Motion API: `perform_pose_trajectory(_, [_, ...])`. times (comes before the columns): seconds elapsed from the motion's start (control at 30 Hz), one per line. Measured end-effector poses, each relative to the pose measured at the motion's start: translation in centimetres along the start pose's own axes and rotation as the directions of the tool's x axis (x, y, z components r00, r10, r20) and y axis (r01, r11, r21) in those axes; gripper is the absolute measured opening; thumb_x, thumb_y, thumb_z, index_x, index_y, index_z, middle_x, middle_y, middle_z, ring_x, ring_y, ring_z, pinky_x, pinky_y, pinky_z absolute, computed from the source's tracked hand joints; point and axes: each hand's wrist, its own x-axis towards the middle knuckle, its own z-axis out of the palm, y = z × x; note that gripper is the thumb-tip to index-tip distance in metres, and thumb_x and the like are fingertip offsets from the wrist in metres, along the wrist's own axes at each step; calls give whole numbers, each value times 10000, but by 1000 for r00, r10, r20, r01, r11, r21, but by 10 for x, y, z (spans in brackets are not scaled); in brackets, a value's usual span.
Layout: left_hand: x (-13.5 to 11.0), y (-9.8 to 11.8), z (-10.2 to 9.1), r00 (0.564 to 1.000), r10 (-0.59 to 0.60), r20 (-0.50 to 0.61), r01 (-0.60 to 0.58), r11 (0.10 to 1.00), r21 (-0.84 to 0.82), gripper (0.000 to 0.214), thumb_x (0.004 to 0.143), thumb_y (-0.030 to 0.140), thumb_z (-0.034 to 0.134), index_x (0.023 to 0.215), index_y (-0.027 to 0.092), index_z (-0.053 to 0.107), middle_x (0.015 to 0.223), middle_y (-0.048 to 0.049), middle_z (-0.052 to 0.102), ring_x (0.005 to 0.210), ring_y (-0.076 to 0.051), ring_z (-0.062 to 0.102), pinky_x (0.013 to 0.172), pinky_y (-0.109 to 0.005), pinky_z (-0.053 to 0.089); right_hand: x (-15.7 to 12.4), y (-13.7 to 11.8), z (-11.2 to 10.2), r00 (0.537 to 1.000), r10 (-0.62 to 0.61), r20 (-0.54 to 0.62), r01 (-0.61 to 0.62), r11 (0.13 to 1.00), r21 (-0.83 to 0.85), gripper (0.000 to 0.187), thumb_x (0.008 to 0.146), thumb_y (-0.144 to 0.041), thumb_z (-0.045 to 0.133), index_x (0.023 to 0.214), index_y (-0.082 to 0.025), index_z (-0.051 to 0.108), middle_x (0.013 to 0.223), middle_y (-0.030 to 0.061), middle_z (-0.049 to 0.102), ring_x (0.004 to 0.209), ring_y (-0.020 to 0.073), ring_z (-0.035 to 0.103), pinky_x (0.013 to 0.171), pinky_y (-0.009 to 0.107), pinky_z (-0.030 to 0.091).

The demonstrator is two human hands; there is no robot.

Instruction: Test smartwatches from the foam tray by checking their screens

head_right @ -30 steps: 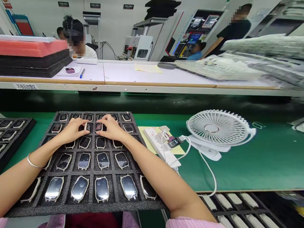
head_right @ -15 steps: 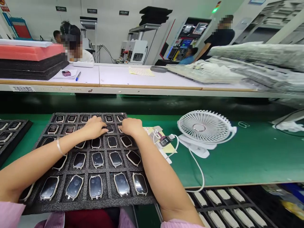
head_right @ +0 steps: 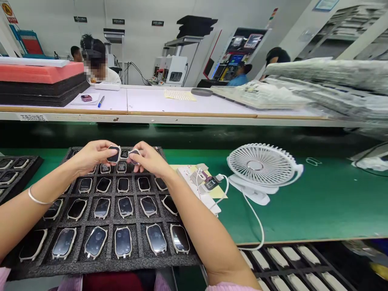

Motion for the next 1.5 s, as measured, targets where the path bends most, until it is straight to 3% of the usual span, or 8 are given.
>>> perform_pose_trajectory(0.13, [-23,-16,-9,956,-200,-213,165,971,-173,406,697,390,812,972,147,636,650,25,588,510,-74,515,482,-203,374,9,9,33,983,113,147,-171,856,489,265,854,-385,691,962,-179,564,794,26,724,375,44,447,349,179,277])
perform_pose_trajectory(0.2, [-30,-26,-8,935,-241,-260,210,967,-144,406,708,313,790,1022,154,586,622,58,536,495,-70,472,470,-198,320,9,11,45,966,143,217,-247,759,603,214,882,-328,680,999,-166,604,839,48,734,443,73,550,384,194,390])
perform_pose_trajectory(0.27, [-34,-36,-7,935,-199,-293,192,980,-53,363,720,254,747,1016,157,561,640,60,530,527,-81,476,499,-213,332,5,12,52,951,108,289,-279,704,653,205,877,-274,700,1030,-160,626,898,62,736,616,131,696,545,246,550])
perform_pose_trajectory(0.4, [-37,-53,-5,948,78,-310,-12,978,211,295,745,242,664,1012,170,562,904,-24,647,844,-158,607,789,-305,463,-5,12,56,943,38,332,-262,702,662,434,776,-262,829,1143,-189,610,967,29,722,816,181,770,834,333,605])
perform_pose_trajectory(0.53, [-41,-58,-5,944,205,-258,-99,923,371,319,762,258,613,1066,190,547,988,-39,652,918,-195,613,849,-346,468,-11,15,57,934,5,356,-245,737,631,570,729,-332,870,1204,-214,579,948,12,714,752,179,771,710,290,610])
perform_pose_trajectory(0.73, [-47,-51,-2,943,208,-260,-79,897,434,337,786,282,571,1112,207,532,911,-15,631,762,-172,579,695,-305,454,-12,17,58,949,-70,306,-161,728,666,543,771,-343,837,1233,-205,586,877,12,712,725,144,733,659,250,565])
perform_pose_trajectory(0.93, [-51,-54,1,942,193,-276,-72,916,394,361,805,305,590,1142,210,501,964,-33,629,876,-194,605,749,-313,461,-14,16,58,934,-122,335,-157,704,693,536,787,-341,824,1247,-211,580,849,3,711,741,144,724,676,253,549])
perform_pose_trajectory(1.5, [-52,-51,7,926,229,-300,-130,940,314,307,800,295,580,1082,210,494,925,-15,613,833,-169,582,764,-307,457,-16,16,57,930,-163,329,-128,695,708,498,810,-329,805,1259,-236,608,866,-11,700,743,126,698,718,259,531])
